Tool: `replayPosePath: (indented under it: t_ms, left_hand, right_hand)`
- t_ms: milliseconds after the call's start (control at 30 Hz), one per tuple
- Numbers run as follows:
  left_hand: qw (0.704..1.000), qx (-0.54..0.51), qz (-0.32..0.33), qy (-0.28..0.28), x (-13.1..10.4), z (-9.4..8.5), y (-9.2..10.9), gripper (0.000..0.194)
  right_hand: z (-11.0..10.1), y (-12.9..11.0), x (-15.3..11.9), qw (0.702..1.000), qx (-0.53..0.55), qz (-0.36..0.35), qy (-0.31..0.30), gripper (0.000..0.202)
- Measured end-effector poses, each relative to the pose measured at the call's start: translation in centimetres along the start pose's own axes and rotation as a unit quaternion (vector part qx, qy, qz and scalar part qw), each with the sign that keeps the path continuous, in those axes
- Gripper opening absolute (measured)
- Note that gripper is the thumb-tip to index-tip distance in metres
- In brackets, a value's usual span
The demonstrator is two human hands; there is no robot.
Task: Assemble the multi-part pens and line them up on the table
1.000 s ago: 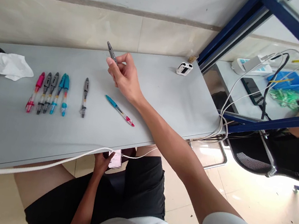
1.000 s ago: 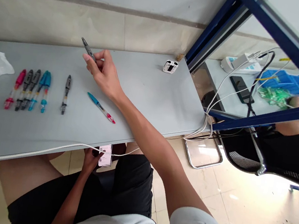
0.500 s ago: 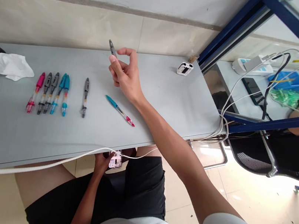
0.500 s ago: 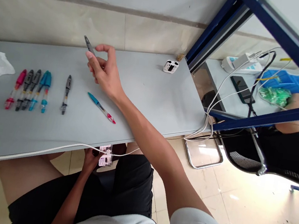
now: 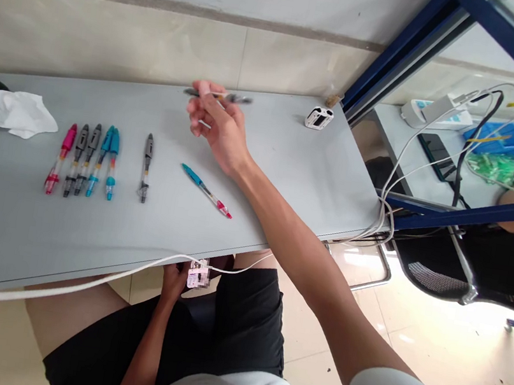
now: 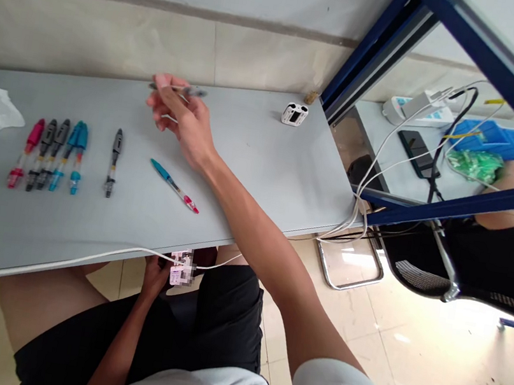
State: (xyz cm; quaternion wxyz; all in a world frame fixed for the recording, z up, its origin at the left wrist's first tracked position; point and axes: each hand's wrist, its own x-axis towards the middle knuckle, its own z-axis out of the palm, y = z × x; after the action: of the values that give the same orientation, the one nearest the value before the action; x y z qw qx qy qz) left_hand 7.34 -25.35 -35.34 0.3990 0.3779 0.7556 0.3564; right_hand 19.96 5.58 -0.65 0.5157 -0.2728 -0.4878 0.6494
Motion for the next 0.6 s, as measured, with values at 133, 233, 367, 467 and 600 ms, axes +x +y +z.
replayPosePath:
  t_ms: [133, 233, 367, 467, 600]
  left_hand:
    - [1.0, 0.007, 0.0, 0.006, -0.1, 0.0, 0.2, 0.048]
    - [1.0, 0.002, 0.004, 0.003, -0.3, -0.1, 0.6, 0.047]
    - [1.0, -0.005, 0.004, -0.008, -0.4, -0.4, 0.9, 0.044]
    - [1.0, -0.003, 0.008, -0.013, -0.5, -0.7, 0.9, 0.043]
    - [1.0, 0.002, 0.014, -0.014, -0.9, -0.9, 0.5, 0.04]
  right_hand:
    - [-0.3, 0.5, 0.4, 1.0, 0.004, 0.007, -0.006, 0.055]
    - [-0.5, 0.4, 0.5, 1.0, -0.014, 0.014, 0.002, 0.054]
    - [-0.9, 0.3, 0.7, 0.999, -0.02, 0.036, 0.021, 0.06]
    - [-1.1, 0.5, 1.0, 1.0, 0.022, 0.018, 0.012, 0.067]
    - [-1.3, 0.3, 1.0, 0.996, 0.087, 0.034, 0.006, 0.076]
